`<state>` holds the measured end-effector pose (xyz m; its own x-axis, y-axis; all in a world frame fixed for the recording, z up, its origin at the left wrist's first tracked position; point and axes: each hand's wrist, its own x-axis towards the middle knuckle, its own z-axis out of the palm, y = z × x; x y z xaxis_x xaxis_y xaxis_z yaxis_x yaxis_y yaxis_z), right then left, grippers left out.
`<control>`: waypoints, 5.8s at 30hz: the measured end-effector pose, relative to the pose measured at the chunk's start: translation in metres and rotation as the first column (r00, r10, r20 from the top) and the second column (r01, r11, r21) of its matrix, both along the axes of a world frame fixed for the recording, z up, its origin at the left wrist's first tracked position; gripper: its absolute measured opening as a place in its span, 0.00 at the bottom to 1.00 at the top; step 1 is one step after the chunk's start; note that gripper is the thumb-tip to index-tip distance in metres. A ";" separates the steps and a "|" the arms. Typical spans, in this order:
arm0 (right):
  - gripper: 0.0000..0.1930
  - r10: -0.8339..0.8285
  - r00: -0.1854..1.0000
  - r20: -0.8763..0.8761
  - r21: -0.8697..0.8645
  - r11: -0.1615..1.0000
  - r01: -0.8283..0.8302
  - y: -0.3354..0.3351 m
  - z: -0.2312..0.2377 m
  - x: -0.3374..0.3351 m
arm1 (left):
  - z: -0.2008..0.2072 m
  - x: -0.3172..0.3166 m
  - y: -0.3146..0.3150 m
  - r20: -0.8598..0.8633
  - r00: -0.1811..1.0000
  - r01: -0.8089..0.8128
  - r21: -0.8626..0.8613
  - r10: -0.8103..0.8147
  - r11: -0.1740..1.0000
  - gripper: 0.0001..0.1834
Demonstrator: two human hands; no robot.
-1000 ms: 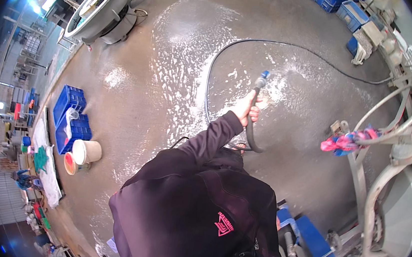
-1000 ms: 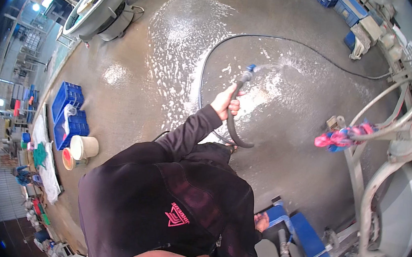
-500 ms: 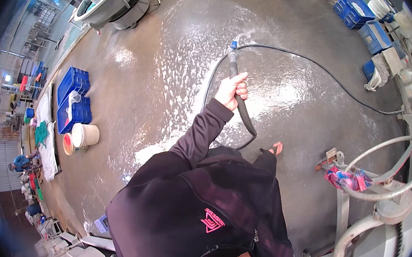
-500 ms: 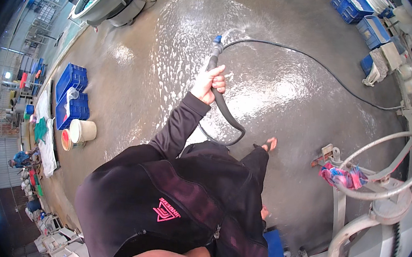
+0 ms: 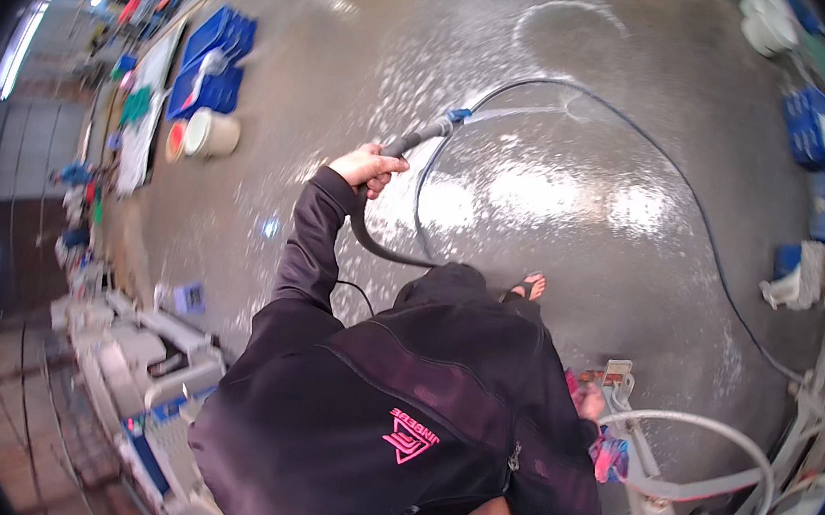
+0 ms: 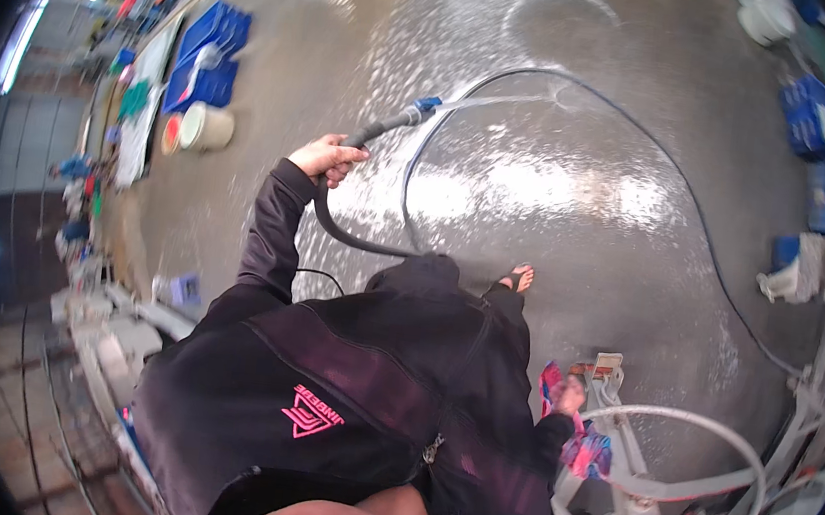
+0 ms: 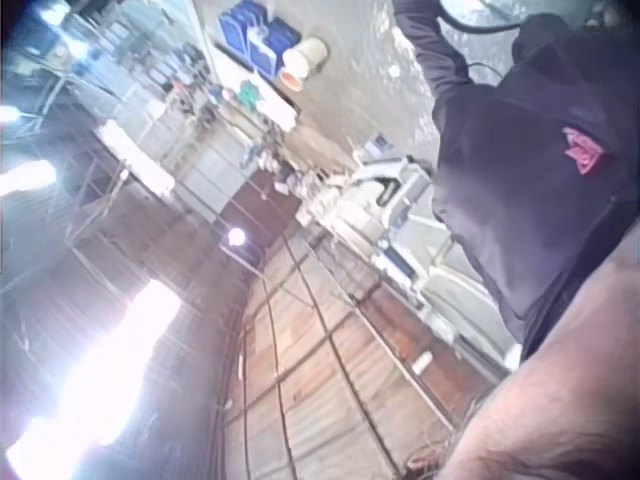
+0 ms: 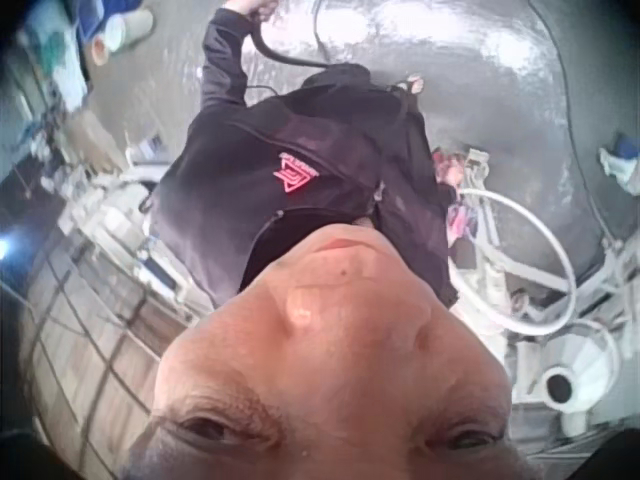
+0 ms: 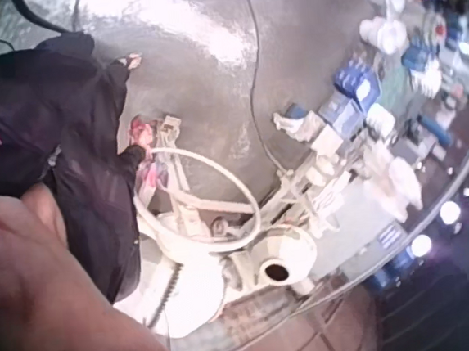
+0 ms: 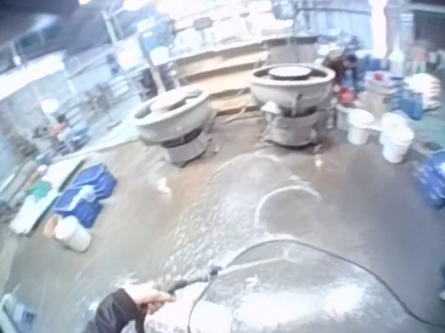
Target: The person sprays a vibrating polishing machine with a hose and later uses a red scoop to add liquid from a blue barrel into a different industrial tumbler.
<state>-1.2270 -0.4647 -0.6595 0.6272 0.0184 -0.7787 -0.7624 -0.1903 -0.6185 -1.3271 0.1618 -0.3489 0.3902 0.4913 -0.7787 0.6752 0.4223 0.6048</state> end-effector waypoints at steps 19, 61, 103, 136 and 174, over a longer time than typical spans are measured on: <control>0.10 0.571 0.814 0.104 0.072 0.812 -0.579 0.291 -0.008 0.208 | -0.049 -0.150 0.027 -0.150 0.911 -0.369 0.116 0.384 0.922 0.10; 0.14 0.974 0.076 -0.215 -0.181 0.037 -0.983 0.614 -0.071 0.569 | -0.066 0.027 0.170 0.278 0.266 -0.963 0.026 0.923 0.270 0.19; 0.13 0.769 -0.639 -0.020 -0.180 -0.632 -0.754 1.354 -0.028 -0.163 | -0.039 -0.563 0.167 -0.220 -0.438 -0.866 0.363 0.871 -0.344 0.23; 0.11 0.557 -0.830 -0.025 -0.397 -0.768 -0.503 1.412 -0.012 -0.683 | -0.079 -1.032 0.215 -0.067 -0.462 -0.849 0.323 0.885 -0.419 0.31; 0.21 -0.634 -0.368 0.680 -0.340 -0.718 0.608 1.120 0.055 -1.343 | -0.105 -1.135 0.287 0.074 -0.613 -0.774 0.148 0.787 -0.616 0.17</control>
